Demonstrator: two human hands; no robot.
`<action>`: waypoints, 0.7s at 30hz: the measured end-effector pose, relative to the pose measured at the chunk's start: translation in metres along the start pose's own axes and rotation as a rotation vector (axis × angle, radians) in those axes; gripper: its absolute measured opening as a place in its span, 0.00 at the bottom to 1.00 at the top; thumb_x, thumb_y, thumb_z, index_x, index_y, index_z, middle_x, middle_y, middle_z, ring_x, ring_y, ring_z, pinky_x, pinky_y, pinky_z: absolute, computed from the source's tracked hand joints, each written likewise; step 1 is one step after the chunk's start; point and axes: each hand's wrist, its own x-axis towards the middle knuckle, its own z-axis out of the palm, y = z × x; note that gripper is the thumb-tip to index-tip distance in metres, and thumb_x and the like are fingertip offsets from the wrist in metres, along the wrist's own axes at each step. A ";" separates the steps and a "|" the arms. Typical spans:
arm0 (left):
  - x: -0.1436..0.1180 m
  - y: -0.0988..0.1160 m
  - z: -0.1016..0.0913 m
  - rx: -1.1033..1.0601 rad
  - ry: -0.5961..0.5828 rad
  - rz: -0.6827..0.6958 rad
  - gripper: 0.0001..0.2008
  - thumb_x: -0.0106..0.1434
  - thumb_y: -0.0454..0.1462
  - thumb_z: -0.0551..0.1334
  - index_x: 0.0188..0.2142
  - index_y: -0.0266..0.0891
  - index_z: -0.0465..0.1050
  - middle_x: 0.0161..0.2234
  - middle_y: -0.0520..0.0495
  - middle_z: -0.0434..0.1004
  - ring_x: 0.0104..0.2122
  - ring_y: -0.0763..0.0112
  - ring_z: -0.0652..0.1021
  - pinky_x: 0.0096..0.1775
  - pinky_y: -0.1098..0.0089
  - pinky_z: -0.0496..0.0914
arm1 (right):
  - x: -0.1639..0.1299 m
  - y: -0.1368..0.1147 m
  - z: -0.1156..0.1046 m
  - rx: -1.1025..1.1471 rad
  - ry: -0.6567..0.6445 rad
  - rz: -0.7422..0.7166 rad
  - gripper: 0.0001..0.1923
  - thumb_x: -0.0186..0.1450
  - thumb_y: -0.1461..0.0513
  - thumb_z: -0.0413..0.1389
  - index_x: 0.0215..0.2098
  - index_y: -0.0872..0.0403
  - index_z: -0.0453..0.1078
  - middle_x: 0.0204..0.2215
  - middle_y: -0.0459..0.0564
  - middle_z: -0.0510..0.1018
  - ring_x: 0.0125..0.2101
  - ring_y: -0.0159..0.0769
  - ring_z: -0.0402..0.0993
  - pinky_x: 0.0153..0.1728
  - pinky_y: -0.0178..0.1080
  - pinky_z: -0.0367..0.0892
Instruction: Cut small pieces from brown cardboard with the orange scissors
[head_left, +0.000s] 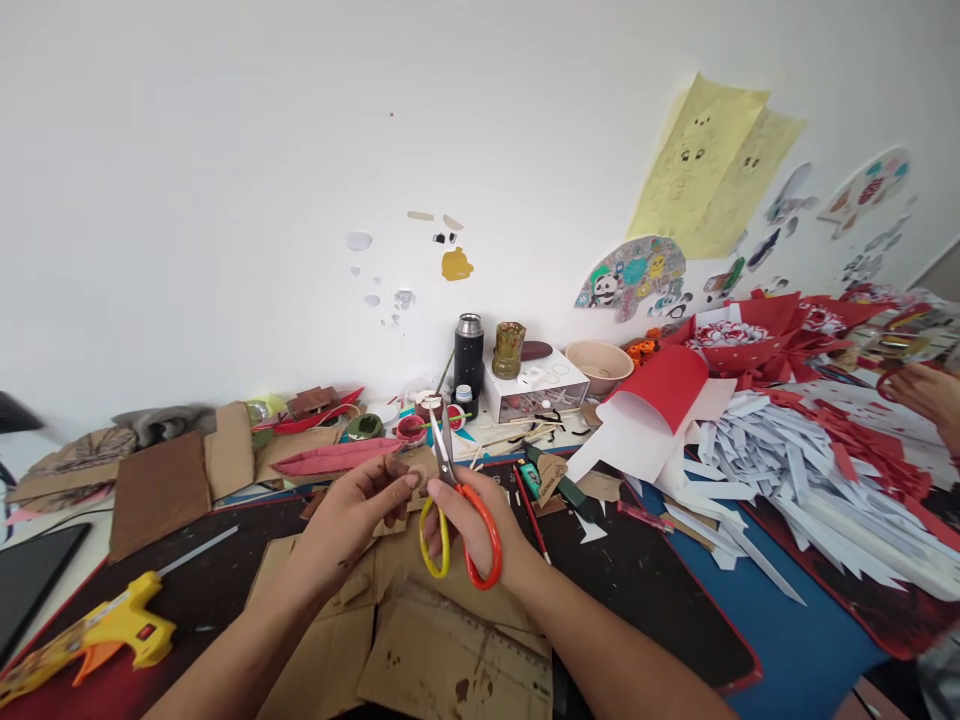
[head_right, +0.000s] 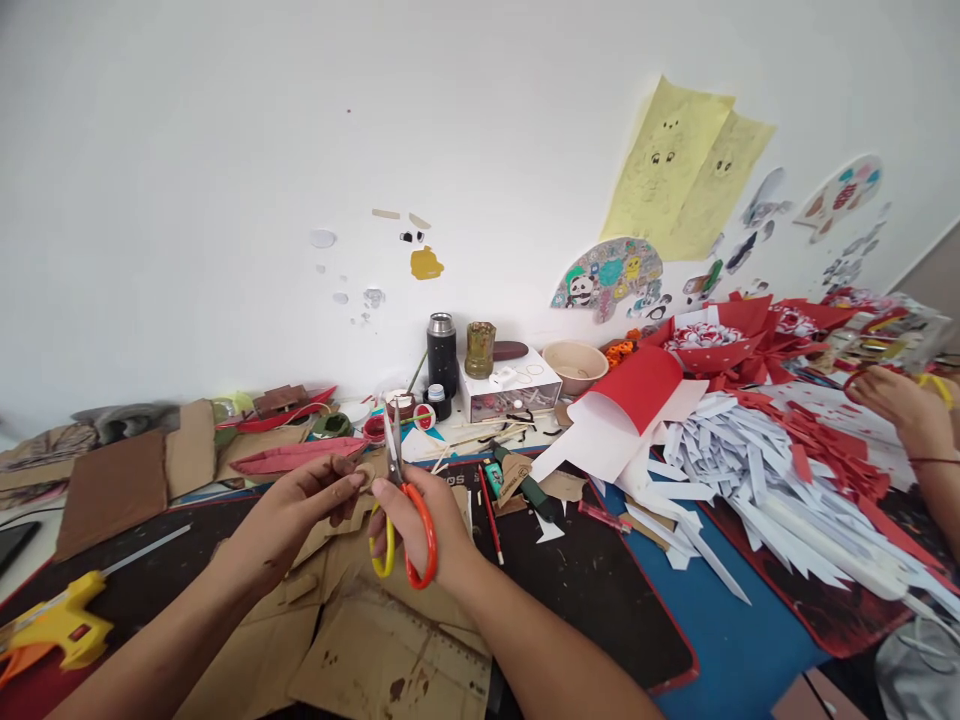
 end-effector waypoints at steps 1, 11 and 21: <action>0.000 -0.003 0.002 0.006 -0.018 -0.008 0.26 0.51 0.60 0.78 0.29 0.42 0.76 0.25 0.54 0.72 0.24 0.71 0.69 0.29 0.69 0.66 | 0.000 0.000 0.000 0.018 0.001 0.001 0.31 0.65 0.35 0.64 0.41 0.52 0.68 0.24 0.44 0.77 0.21 0.36 0.76 0.24 0.37 0.73; -0.001 -0.002 -0.015 0.053 -0.175 0.013 0.23 0.60 0.55 0.76 0.46 0.43 0.84 0.37 0.48 0.83 0.31 0.68 0.76 0.34 0.69 0.73 | 0.000 -0.005 -0.001 0.055 -0.053 -0.028 0.26 0.66 0.40 0.65 0.41 0.53 0.69 0.19 0.41 0.75 0.16 0.35 0.72 0.20 0.35 0.69; -0.002 0.008 -0.021 0.276 -0.336 0.132 0.12 0.63 0.44 0.71 0.45 0.44 0.85 0.41 0.46 0.88 0.40 0.58 0.85 0.44 0.61 0.80 | 0.000 -0.001 -0.001 0.057 -0.085 -0.002 0.22 0.67 0.44 0.66 0.39 0.52 0.68 0.17 0.40 0.75 0.15 0.34 0.72 0.19 0.34 0.69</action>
